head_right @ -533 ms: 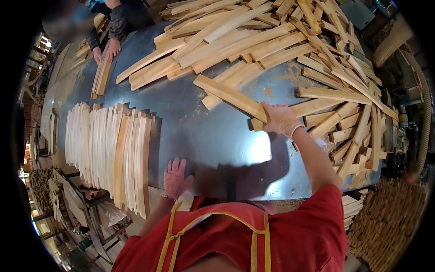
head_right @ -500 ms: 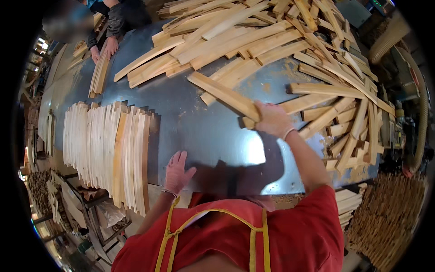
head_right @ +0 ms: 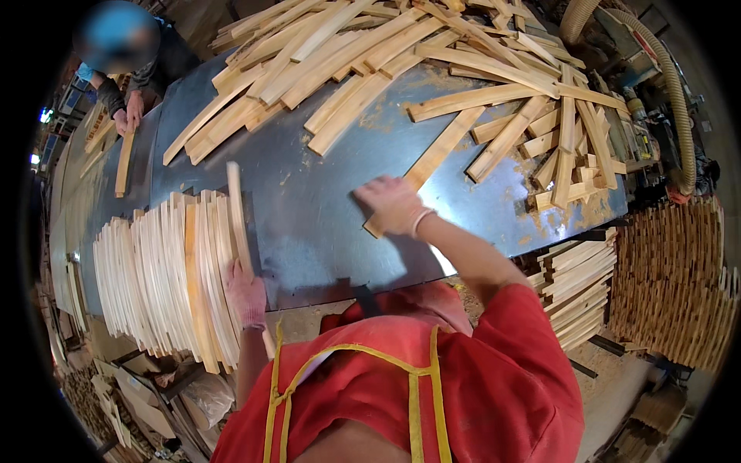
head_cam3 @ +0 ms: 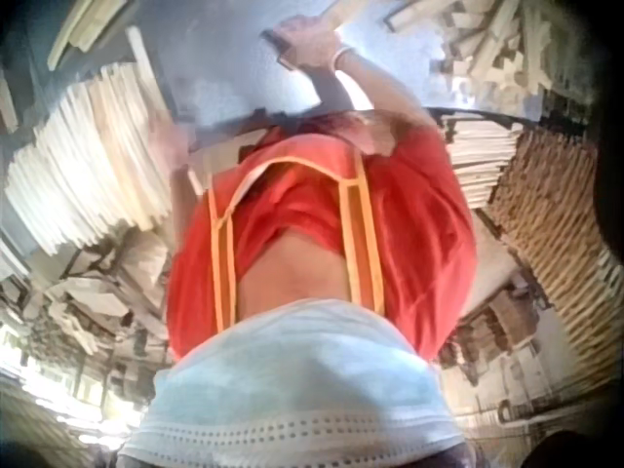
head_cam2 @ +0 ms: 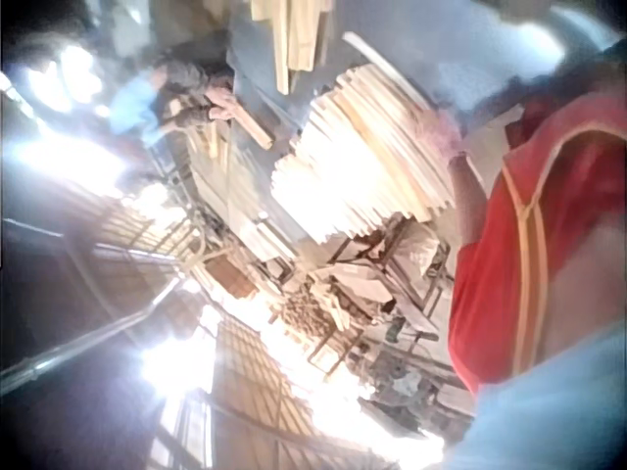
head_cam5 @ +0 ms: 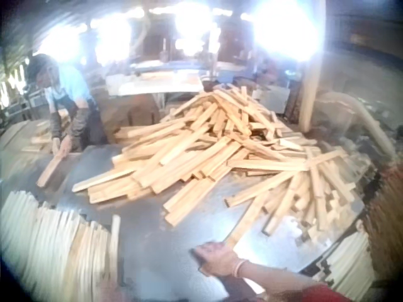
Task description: The person sorts wooden planks on a metal table in a workshop. They pick up individual planks from a disorganized pile, inspect them, and place them into a neat stack.
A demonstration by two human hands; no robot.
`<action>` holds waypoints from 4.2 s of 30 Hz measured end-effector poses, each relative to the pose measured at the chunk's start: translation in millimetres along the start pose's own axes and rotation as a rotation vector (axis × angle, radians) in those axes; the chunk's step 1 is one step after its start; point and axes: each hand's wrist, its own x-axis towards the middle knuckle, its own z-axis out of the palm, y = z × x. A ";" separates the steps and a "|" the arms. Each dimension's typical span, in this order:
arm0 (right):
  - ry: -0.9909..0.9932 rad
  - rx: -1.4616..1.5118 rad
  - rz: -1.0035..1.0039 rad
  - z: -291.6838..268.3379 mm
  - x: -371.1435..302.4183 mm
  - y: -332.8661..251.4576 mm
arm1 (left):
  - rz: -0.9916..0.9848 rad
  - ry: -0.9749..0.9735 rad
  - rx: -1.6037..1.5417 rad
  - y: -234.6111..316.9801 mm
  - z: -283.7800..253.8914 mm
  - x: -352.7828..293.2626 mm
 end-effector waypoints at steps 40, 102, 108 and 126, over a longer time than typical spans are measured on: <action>0.147 1.686 0.522 80.2 59.1 -58.2 | -0.461 -0.518 -1.364 85.4 1.1 -58.7; 1.042 1.793 1.073 4.4 -43.7 92.3 | 0.643 -0.254 -0.103 134.7 39.6 -62.1; 0.003 1.706 0.655 112.7 -81.0 -123.8 | 0.698 -0.225 -0.166 125.1 39.9 -68.9; -0.481 0.844 0.088 101.6 110.4 -199.5 | 0.255 0.009 -0.107 40.7 -33.0 -75.3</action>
